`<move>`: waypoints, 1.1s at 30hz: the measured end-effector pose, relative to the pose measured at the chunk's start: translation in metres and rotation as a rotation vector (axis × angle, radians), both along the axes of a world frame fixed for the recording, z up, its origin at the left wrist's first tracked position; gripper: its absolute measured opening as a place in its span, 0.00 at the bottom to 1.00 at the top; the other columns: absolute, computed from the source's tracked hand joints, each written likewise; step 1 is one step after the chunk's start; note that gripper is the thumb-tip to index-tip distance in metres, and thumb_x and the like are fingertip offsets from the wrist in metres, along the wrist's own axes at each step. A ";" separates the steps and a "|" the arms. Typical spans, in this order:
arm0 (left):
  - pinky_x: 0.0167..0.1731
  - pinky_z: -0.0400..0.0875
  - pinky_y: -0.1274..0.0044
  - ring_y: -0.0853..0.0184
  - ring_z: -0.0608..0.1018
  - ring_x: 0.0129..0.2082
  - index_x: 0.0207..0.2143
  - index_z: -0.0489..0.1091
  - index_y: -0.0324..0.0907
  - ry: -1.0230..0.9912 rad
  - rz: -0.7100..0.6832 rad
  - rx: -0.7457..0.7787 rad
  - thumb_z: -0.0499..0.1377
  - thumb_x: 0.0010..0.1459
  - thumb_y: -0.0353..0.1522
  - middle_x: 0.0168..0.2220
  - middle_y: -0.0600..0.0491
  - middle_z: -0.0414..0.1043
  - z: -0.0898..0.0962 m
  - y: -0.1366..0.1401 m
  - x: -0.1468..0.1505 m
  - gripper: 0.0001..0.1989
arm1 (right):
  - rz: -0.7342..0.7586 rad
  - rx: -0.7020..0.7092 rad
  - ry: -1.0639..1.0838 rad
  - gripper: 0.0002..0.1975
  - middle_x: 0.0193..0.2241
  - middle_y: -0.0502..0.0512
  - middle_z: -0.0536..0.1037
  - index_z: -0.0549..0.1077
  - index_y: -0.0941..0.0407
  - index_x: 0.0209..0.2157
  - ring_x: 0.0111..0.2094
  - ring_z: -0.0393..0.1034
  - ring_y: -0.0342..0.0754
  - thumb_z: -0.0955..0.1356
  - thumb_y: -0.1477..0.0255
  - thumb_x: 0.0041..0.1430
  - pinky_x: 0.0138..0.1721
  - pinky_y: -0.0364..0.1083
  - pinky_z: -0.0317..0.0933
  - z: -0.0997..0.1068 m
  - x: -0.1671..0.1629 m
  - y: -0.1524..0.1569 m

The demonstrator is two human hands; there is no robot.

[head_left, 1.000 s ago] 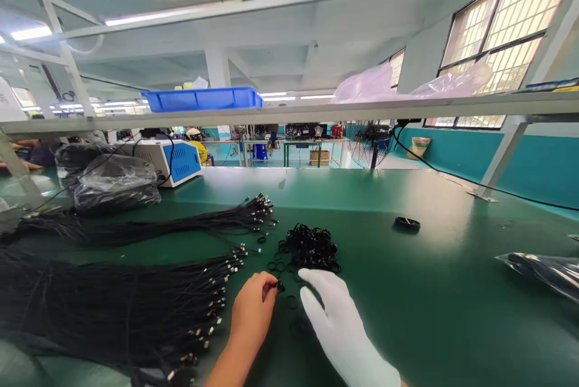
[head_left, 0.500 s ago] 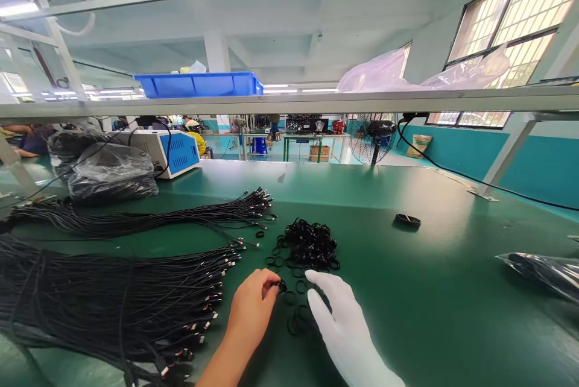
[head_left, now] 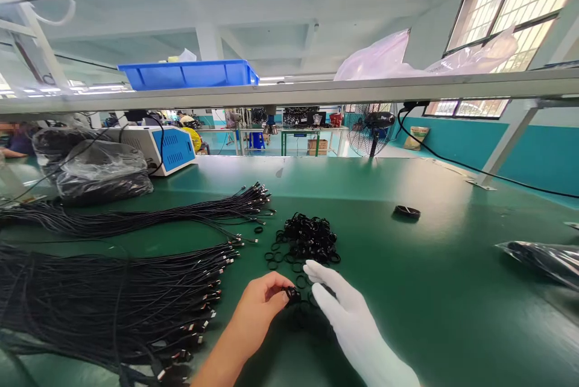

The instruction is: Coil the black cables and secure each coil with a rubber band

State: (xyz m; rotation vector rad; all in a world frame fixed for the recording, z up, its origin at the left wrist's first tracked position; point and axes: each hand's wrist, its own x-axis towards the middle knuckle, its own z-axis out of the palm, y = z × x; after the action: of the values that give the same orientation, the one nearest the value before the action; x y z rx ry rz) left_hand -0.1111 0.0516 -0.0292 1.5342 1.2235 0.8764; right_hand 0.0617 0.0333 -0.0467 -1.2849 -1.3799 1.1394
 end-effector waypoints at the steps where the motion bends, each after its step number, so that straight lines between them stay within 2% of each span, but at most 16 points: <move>1: 0.33 0.61 0.77 0.66 0.68 0.30 0.31 0.71 0.40 -0.002 -0.010 -0.006 0.54 0.49 0.32 0.28 0.54 0.69 0.000 -0.001 0.002 0.08 | 0.011 0.004 -0.019 0.21 0.51 0.51 0.69 0.68 0.50 0.51 0.53 0.60 0.51 0.63 0.63 0.55 0.55 0.51 0.54 -0.001 -0.001 0.000; 5: 0.32 0.61 0.77 0.67 0.67 0.29 0.29 0.69 0.40 0.031 0.004 -0.008 0.54 0.47 0.30 0.27 0.55 0.67 -0.005 0.000 0.008 0.06 | -0.028 0.013 -0.111 0.12 0.35 0.52 0.75 0.74 0.53 0.38 0.40 0.67 0.52 0.64 0.68 0.52 0.41 0.48 0.61 -0.002 -0.012 0.001; 7: 0.31 0.61 0.77 0.67 0.67 0.28 0.28 0.67 0.41 0.071 0.035 -0.002 0.54 0.47 0.30 0.26 0.56 0.66 -0.007 0.002 0.008 0.04 | -0.046 -0.003 -0.112 0.08 0.29 0.50 0.73 0.74 0.54 0.31 0.33 0.66 0.49 0.63 0.69 0.52 0.33 0.45 0.60 -0.002 -0.015 0.001; 10: 0.29 0.60 0.77 0.67 0.67 0.27 0.27 0.67 0.42 0.150 0.082 0.008 0.53 0.48 0.30 0.25 0.56 0.67 -0.009 0.004 0.003 0.04 | -0.049 -0.042 -0.061 0.07 0.24 0.47 0.70 0.71 0.54 0.27 0.27 0.61 0.45 0.62 0.71 0.52 0.27 0.41 0.55 0.001 -0.015 0.002; 14: 0.27 0.58 0.76 0.66 0.68 0.26 0.25 0.69 0.43 0.291 0.147 0.037 0.52 0.48 0.29 0.23 0.56 0.69 -0.013 0.008 -0.007 0.06 | -0.073 -0.056 0.002 0.07 0.22 0.46 0.65 0.68 0.55 0.25 0.25 0.57 0.43 0.62 0.70 0.54 0.24 0.40 0.51 0.003 -0.009 0.004; 17: 0.27 0.57 0.76 0.65 0.69 0.26 0.25 0.70 0.44 0.386 0.185 0.068 0.51 0.48 0.28 0.23 0.56 0.68 -0.013 0.009 -0.015 0.08 | -0.116 -0.038 0.019 0.07 0.24 0.47 0.67 0.68 0.54 0.26 0.27 0.59 0.45 0.62 0.68 0.54 0.26 0.41 0.51 0.004 -0.005 0.005; 21: 0.29 0.58 0.75 0.66 0.69 0.27 0.33 0.73 0.47 0.453 0.164 0.099 0.51 0.45 0.23 0.32 0.55 0.69 -0.009 0.007 -0.018 0.16 | -0.109 -0.029 0.061 0.08 0.26 0.48 0.69 0.67 0.54 0.27 0.30 0.62 0.47 0.61 0.68 0.56 0.28 0.42 0.53 0.004 -0.002 0.005; 24: 0.30 0.59 0.74 0.66 0.68 0.27 0.38 0.72 0.46 0.448 0.183 0.124 0.50 0.49 0.24 0.33 0.54 0.68 -0.004 0.003 -0.012 0.17 | -0.094 -0.025 0.068 0.09 0.26 0.48 0.68 0.67 0.55 0.26 0.30 0.62 0.46 0.61 0.68 0.57 0.28 0.42 0.53 0.005 -0.004 0.003; 29: 0.32 0.64 0.76 0.66 0.71 0.32 0.35 0.71 0.45 0.334 0.114 0.141 0.51 0.54 0.32 0.34 0.55 0.72 0.001 -0.001 0.003 0.10 | -0.048 -0.030 0.086 0.09 0.24 0.48 0.67 0.67 0.56 0.25 0.27 0.59 0.45 0.61 0.69 0.56 0.25 0.42 0.51 0.006 -0.012 -0.002; 33: 0.34 0.65 0.76 0.65 0.73 0.34 0.34 0.71 0.44 0.318 0.132 0.149 0.49 0.53 0.28 0.34 0.54 0.73 -0.002 0.001 0.000 0.12 | -0.043 -0.033 0.044 0.09 0.24 0.48 0.67 0.67 0.55 0.25 0.27 0.59 0.45 0.60 0.69 0.57 0.24 0.41 0.51 0.007 -0.010 -0.002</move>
State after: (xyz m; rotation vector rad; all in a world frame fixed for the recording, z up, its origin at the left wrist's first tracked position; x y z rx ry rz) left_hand -0.1108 0.0529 -0.0314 1.7782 1.5299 0.8449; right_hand 0.0516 0.0314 -0.0392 -1.2994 -1.3008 1.1582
